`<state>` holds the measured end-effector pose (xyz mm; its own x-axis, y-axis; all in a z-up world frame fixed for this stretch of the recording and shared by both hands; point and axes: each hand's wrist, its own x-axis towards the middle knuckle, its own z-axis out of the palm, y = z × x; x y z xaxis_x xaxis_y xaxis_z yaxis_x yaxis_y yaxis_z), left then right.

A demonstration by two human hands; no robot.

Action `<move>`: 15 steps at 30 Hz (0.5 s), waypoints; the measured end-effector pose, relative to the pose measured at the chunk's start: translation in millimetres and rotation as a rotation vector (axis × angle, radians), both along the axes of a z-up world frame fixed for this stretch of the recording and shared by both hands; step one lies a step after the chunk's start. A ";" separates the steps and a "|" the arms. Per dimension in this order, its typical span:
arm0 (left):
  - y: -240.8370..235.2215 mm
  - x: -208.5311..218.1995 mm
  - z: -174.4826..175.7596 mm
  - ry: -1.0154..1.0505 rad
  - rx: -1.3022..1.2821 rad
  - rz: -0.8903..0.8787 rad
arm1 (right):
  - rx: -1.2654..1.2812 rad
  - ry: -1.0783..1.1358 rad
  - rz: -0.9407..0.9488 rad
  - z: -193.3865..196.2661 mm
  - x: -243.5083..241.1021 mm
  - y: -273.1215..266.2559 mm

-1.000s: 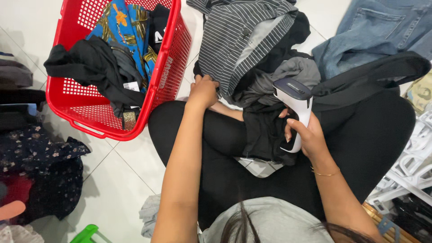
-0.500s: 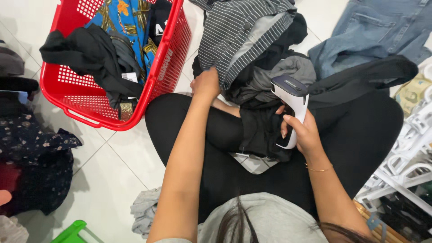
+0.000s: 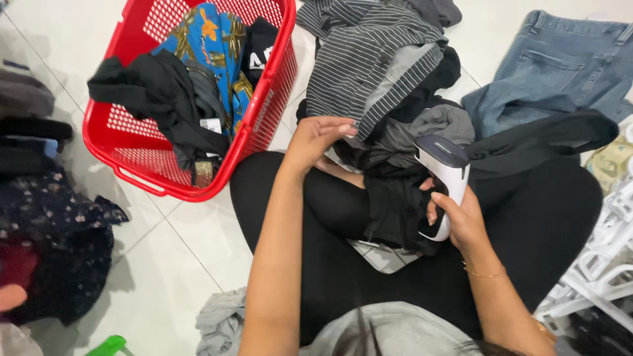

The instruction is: The person sits on the floor and uses a handheld barcode scanner to scan tags on various clothing items. They pick up each item, scan the tag, and place the item into a red laundry basket.

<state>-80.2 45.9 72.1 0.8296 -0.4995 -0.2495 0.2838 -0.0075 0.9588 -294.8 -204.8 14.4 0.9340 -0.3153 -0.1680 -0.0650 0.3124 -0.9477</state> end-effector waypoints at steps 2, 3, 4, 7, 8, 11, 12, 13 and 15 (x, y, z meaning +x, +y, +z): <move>-7.3 3.3 6.8 0.027 0.008 0.058 | -0.034 0.005 -0.003 20.1 6.6 8.6; -12.4 3.0 9.3 0.055 0.010 0.128 | -0.073 0.014 0.006 30.3 6.9 12.2; -17.2 1.1 2.9 0.056 0.012 0.109 | -0.072 0.016 -0.012 31.1 4.9 16.8; -23.7 1.5 -11.1 0.098 0.145 0.210 | -0.220 0.025 0.040 37.4 6.9 29.4; -20.8 0.7 -14.4 0.091 0.123 0.181 | -0.292 0.102 0.057 41.3 6.4 33.5; -20.7 1.3 -34.0 0.078 0.078 0.139 | -0.490 0.235 0.078 34.2 -2.2 46.7; -22.1 3.8 -41.0 0.058 0.057 0.129 | -0.615 0.274 0.082 28.6 -3.9 50.5; -21.1 1.3 -39.5 0.061 0.057 0.134 | -0.615 0.276 0.087 43.7 0.9 58.5; -21.7 -0.8 -35.3 0.011 0.019 0.124 | -0.724 0.188 0.125 75.2 13.5 71.9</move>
